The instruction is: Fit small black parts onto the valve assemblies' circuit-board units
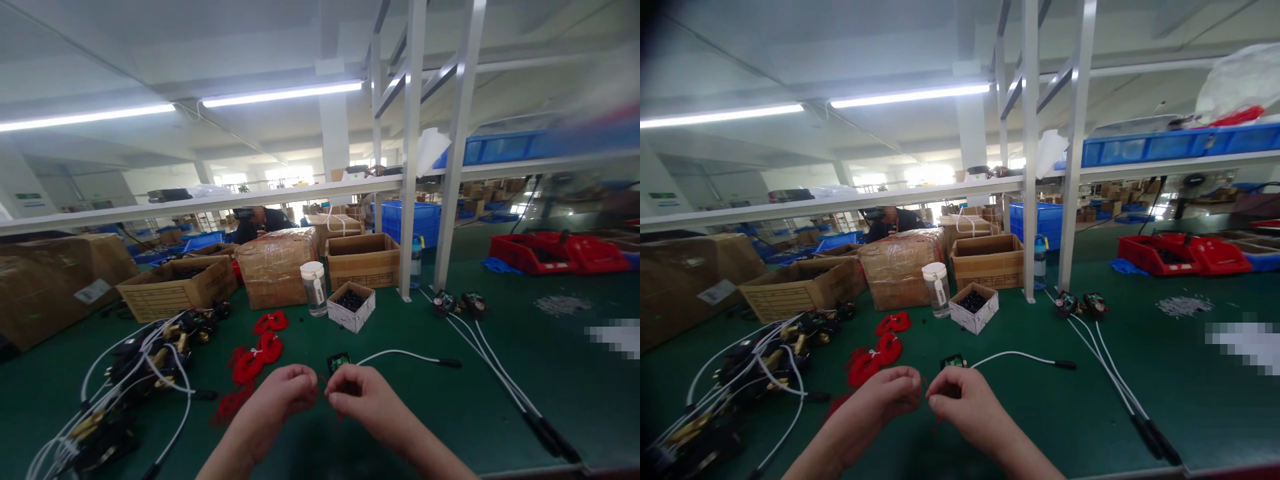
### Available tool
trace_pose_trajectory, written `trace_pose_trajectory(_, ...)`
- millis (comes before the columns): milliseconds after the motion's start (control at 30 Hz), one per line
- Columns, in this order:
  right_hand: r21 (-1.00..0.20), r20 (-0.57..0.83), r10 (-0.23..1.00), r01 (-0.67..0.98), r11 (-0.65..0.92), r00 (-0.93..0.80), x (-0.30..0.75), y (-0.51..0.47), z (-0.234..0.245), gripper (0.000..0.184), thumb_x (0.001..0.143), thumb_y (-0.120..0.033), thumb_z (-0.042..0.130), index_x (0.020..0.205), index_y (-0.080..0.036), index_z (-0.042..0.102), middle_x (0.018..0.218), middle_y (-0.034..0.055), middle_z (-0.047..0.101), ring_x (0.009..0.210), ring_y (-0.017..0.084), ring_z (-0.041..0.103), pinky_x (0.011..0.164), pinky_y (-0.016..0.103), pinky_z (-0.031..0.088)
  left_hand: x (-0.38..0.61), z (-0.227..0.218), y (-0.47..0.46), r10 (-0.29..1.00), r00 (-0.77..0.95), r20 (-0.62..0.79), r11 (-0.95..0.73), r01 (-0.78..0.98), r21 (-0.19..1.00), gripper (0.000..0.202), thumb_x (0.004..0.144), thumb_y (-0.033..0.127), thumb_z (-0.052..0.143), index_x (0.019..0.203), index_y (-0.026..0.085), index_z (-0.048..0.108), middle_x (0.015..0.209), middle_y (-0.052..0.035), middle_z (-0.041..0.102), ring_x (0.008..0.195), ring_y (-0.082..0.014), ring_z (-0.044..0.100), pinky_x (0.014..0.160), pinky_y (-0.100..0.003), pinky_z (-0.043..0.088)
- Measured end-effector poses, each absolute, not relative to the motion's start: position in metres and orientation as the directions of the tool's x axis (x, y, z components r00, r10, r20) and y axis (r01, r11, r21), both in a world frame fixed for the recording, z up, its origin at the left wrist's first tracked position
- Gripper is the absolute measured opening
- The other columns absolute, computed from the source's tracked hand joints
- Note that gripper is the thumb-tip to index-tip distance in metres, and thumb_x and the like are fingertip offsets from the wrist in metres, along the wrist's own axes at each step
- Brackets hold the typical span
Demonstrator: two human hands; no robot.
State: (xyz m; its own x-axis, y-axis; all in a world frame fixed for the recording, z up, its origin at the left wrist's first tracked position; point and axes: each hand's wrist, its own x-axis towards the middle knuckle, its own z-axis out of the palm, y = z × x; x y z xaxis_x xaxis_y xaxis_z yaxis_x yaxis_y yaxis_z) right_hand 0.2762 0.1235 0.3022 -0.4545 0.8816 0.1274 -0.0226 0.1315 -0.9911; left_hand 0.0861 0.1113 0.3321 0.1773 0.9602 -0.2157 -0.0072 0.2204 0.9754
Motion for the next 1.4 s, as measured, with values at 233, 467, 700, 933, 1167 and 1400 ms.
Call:
trace_pose_trajectory(233, -0.98, 0.109, 0.816, 0.078, 0.185, -0.568, 0.281, 0.096, 0.356, 0.016, 0.072, -0.015, 0.059, 0.083, -0.017, 0.071, 0.076, -0.0012, 0.066, 0.07, 0.013, 0.061, 0.064, 0.025, 0.049, 0.123, 0.269, 0.103, 0.899, 0.438, -0.001, 0.353, -0.722, 0.595, 0.043, 0.095, 0.051, 0.05, 0.106, 0.017, 0.074, 0.103, -0.0084, 0.074, 0.093, -0.0192, 0.067, 0.084, -0.031, 0.053)
trace_pose_trajectory(467, -0.892, -0.015, 0.865, 0.398, 0.216, -0.502, 0.286, 0.093, 0.338, 0.023, 0.069, -0.011, 0.055, 0.082, -0.019, 0.072, 0.078, 0.0006, 0.067, 0.073, 0.016, 0.063, 0.065, 0.026, 0.047, 0.148, 0.233, 0.089, 0.809, 0.52, 0.273, 0.412, -0.834, 0.368, 0.071, 0.098, 0.064, 0.023, 0.142, 0.017, 0.054, 0.155, -0.0078, 0.05, 0.143, -0.0241, 0.047, 0.121, -0.038, 0.036)
trace_pose_trajectory(700, -0.832, 0.143, 0.928, 0.465, 0.301, -0.344, 0.313, 0.102, 0.309, 0.021, 0.088, -0.022, 0.051, 0.096, -0.024, 0.07, 0.093, 0.0016, 0.063, 0.08, 0.014, 0.062, 0.07, 0.026, 0.048, 0.153, 0.218, 0.085, 0.817, 0.514, 0.262, 0.444, -0.85, 0.284, 0.068, 0.099, 0.061, 0.025, 0.145, 0.019, 0.05, 0.153, -0.0084, 0.053, 0.144, -0.0211, 0.047, 0.128, -0.042, 0.021)
trace_pose_trajectory(933, -0.845, 0.116, 0.888, 0.425, 0.324, -0.445, 0.317, 0.103, 0.302, 0.02, 0.08, -0.012, 0.054, 0.082, -0.023, 0.07, 0.092, 0.0005, 0.061, 0.085, 0.015, 0.063, 0.076, 0.028, 0.049, 0.151, 0.223, 0.086, 0.812, 0.531, 0.242, 0.454, -0.836, 0.308, 0.071, 0.099, 0.063, 0.018, 0.152, 0.021, 0.04, 0.159, -0.0106, 0.044, 0.14, -0.0214, 0.051, 0.128, -0.045, 0.022)
trace_pose_trajectory(1167, -0.818, 0.156, 0.966, 0.521, 0.244, -0.207, 0.313, 0.089, 0.266, 0.016, 0.09, -0.031, 0.049, 0.082, -0.021, 0.058, 0.082, 0.0022, 0.058, 0.074, 0.017, 0.052, 0.069, 0.032, 0.041, 0.15, 0.232, 0.089, 0.858, 0.397, 0.327, 0.318, -0.909, 0.269, 0.069, 0.098, 0.064, 0.017, 0.151, 0.025, 0.04, 0.164, 0.0036, 0.03, 0.157, -0.0156, 0.015, 0.131, -0.037, 0.01)
trace_pose_trajectory(1400, -0.9, 0.012, 0.989, 0.429, 0.074, -0.145, 0.295, 0.079, 0.232, 0.022, 0.083, -0.04, 0.055, 0.079, -0.019, 0.062, 0.074, 0.0018, 0.057, 0.067, 0.016, 0.05, 0.063, 0.03, 0.037, 0.154, 0.233, 0.085, 0.892, 0.308, 0.332, 0.241, -0.943, 0.228, 0.067, 0.1, 0.06, 0.018, 0.149, 0.022, 0.044, 0.16, -0.001, 0.038, 0.154, -0.0139, 0.026, 0.131, -0.033, 0.01)
